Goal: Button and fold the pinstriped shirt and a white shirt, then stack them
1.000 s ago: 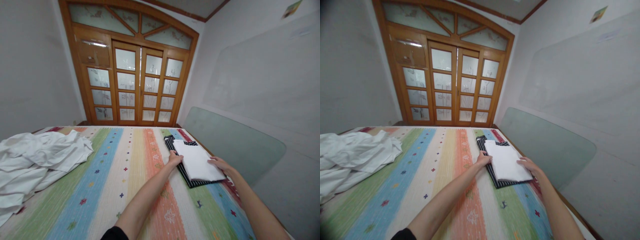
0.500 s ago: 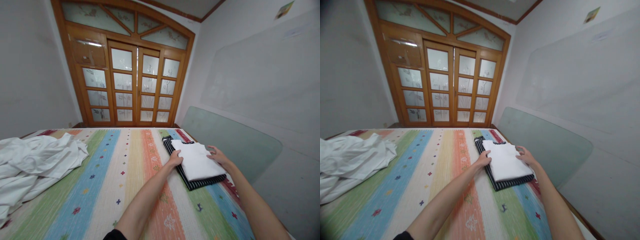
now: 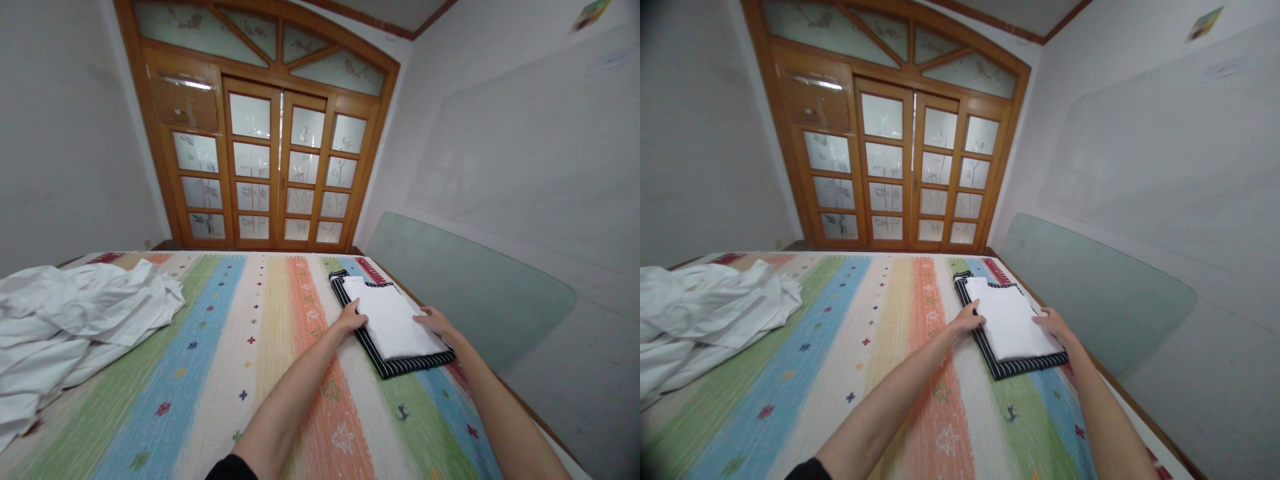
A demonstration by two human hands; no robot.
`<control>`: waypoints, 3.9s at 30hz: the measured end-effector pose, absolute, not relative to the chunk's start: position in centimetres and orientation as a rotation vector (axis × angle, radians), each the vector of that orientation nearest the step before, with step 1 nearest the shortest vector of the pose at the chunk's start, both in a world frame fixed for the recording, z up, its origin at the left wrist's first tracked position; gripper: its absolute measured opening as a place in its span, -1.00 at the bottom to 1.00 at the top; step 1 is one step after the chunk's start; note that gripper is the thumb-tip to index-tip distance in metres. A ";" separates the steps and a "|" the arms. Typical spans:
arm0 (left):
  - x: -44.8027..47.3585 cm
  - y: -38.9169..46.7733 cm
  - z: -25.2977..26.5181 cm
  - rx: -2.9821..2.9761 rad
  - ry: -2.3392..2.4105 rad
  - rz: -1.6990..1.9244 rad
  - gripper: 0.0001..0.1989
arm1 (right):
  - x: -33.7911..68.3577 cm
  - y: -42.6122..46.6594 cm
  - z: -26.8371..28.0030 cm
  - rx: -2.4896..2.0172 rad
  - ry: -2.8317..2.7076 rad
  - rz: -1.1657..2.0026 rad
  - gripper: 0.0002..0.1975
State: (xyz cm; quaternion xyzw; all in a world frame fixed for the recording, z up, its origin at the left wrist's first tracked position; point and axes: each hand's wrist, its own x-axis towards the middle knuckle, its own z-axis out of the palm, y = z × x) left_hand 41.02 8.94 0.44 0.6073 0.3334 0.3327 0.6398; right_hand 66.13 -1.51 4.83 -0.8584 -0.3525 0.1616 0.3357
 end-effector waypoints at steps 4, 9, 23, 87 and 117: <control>40.9 8.3 0.8 1.457 0.782 0.754 -0.20 | 65.3 -1.8 4.7 -2.476 -1.094 0.134 -0.61; 39.1 6.3 1.0 1.743 0.744 0.755 -0.46 | 62.1 -0.9 4.5 -2.496 -1.479 -0.269 -0.55; 11.9 12.3 2.0 2.554 1.039 0.727 -0.79 | 59.2 -1.1 -0.8 -2.681 -1.434 -0.124 -0.44; 11.7 3.3 5.7 1.620 1.033 1.264 -0.85 | 29.4 7.9 -0.6 -1.201 -1.491 0.766 -0.75; 6.0 5.3 10.1 2.148 0.944 1.001 -0.76 | 33.1 7.4 13.4 -1.216 -1.007 -0.165 -0.70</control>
